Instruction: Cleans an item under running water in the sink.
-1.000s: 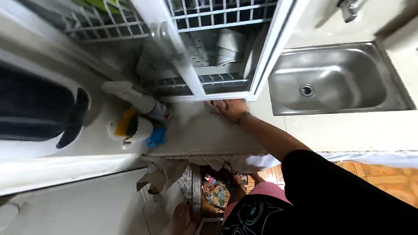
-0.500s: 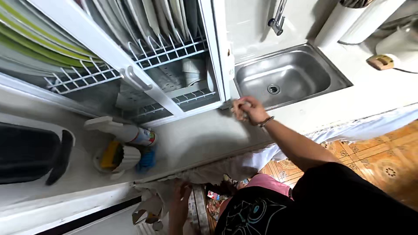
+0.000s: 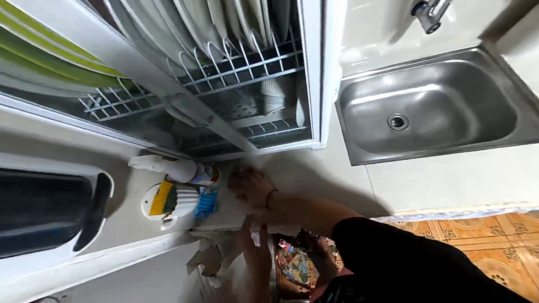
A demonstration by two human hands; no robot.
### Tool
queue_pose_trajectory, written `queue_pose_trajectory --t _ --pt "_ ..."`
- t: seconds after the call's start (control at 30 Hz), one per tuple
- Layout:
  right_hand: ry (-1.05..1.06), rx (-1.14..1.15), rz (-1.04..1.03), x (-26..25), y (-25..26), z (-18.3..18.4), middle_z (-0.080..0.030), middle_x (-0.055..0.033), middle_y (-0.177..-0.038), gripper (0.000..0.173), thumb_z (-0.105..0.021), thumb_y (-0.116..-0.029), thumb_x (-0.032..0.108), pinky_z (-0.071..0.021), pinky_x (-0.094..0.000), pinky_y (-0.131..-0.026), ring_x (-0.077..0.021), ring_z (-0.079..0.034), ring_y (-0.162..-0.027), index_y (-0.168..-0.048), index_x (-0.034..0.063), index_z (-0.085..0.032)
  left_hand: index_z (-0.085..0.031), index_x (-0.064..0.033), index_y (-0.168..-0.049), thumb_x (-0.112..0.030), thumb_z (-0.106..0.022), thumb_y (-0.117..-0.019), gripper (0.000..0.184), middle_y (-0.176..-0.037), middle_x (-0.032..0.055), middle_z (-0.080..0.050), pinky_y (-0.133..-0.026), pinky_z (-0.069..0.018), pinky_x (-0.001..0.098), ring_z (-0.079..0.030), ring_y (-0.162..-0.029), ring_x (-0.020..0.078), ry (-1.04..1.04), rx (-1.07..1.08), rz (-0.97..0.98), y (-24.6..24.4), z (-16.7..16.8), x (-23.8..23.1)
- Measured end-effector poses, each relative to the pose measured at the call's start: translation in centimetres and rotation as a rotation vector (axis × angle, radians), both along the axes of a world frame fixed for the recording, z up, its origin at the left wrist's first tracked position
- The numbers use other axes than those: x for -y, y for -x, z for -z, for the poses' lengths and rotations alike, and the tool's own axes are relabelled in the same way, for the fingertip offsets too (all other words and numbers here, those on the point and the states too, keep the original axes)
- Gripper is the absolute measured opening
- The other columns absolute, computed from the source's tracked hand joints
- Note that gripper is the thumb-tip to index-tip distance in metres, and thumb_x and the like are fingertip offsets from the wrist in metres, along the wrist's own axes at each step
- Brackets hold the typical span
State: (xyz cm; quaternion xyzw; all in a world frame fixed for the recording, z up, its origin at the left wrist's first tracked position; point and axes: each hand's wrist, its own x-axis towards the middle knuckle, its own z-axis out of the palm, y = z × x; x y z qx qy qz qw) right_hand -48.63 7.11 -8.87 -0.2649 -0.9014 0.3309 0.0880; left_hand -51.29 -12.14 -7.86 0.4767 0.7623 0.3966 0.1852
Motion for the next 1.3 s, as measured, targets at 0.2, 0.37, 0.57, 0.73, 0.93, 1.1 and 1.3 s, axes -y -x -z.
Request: queue_pose_trajectory --t 0.2,0.37,0.57,0.73,0.93,1.1,1.3 --pt "0.394 0.023 0.398 -7.9 3.3 -0.5 -0.058 -0.0211 -0.146 0.046 -0.059 -0.1036 0.034 -0.0373 -0.065 -0.114 -0.0406 -0.05 -0.139 -0.141 0.0076 -0.061 -0.047 0.0158 -0.138 -0.019 -0.059 -0.0969 0.055 -0.145 0.0313 -0.05 -0.117 -0.0386 0.0431 -0.047 -0.14 0.0312 0.117 0.107 -0.05 0.4 1.5 5.7" --pt "0.134 0.224 0.696 -6.5 -7.5 0.9 -0.056 -0.022 -0.148 0.056 -0.037 -0.108 0.048 -0.0312 -0.0709 -0.114 -0.0446 -0.046 -0.142 -0.143 0.012 -0.06 -0.049 0.0174 -0.136 -0.017 -0.058 -0.0961 0.053 -0.142 0.0329 -0.052 -0.115 -0.0401 0.0428 -0.05 -0.136 0.0331 0.12 0.058 -0.043 3.0 0.1 7.0" --pt "-0.127 0.099 0.559 -1.0 -20.4 2.7 -0.041 -0.0103 -0.163 0.047 -0.046 -0.1068 0.026 -0.0239 -0.056 -0.125 -0.0348 -0.035 -0.152 -0.154 0.027 -0.05 -0.044 0.0166 -0.142 -0.014 -0.056 -0.0966 0.056 -0.144 0.0341 -0.05 -0.114 -0.0397 0.0428 -0.049 -0.136 0.0336 0.051 0.056 0.036 4.2 -1.8 4.9" --pt "-0.189 -0.013 0.595 -4.4 -26.4 4.3 -0.059 -0.0074 -0.147 0.04 -0.06 -0.0969 0.015 -0.0421 -0.0627 -0.109 -0.0368 -0.052 -0.137 -0.134 0.0242 -0.068 -0.043 0.0188 -0.141 -0.016 -0.056 -0.097 0.058 -0.144 0.037 -0.047 -0.112 -0.0406 0.0391 -0.049 -0.135 0.0324 0.002 0.083 0.153 3.2 -2.1 2.8" --pt "0.108 -0.315 1.004 -7.8 -29.9 2.4 -0.063 -0.0192 -0.136 0.035 -0.058 -0.0959 0.004 -0.0478 -0.0567 -0.108 -0.0368 -0.06 -0.126 -0.129 0.0093 -0.07 -0.045 0.0167 -0.141 -0.016 -0.057 -0.0968 0.056 -0.146 0.0352 -0.047 -0.115 -0.0371 0.0425 -0.046 -0.139 0.0345 0.008 0.092 0.183 1.4 -2.8 1.6" --pt "0.041 -0.237 0.679 -0.6 -28.3 0.2 -0.059 -0.0134 -0.146 0.036 -0.065 -0.0976 0.02 -0.0423 -0.0567 -0.114 -0.0337 -0.054 -0.137 -0.133 0.0158 -0.07 -0.047 0.0134 -0.141 -0.022 -0.058 -0.0972 0.057 -0.145 0.033 -0.049 -0.114 -0.0385 0.0478 -0.048 -0.137 0.0369 0.043 0.045 0.181 -0.7 -1.4 0.0" --pt "0.044 0.082 0.573 -5.2 -31.0 2.1 -0.041 -0.015 -0.162 0.048 -0.051 -0.1053 0.016 -0.0444 -0.0629 -0.108 -0.0446 -0.048 -0.139 -0.153 0.0216 -0.051 -0.057 0.0094 -0.134 -0.022 -0.062 -0.0965 0.049 -0.143 0.029 -0.054 -0.115 -0.0395 0.0524 -0.051 -0.137 0.0384 0.013 -0.186 0.398 -8.4 -4.0 -6.9"
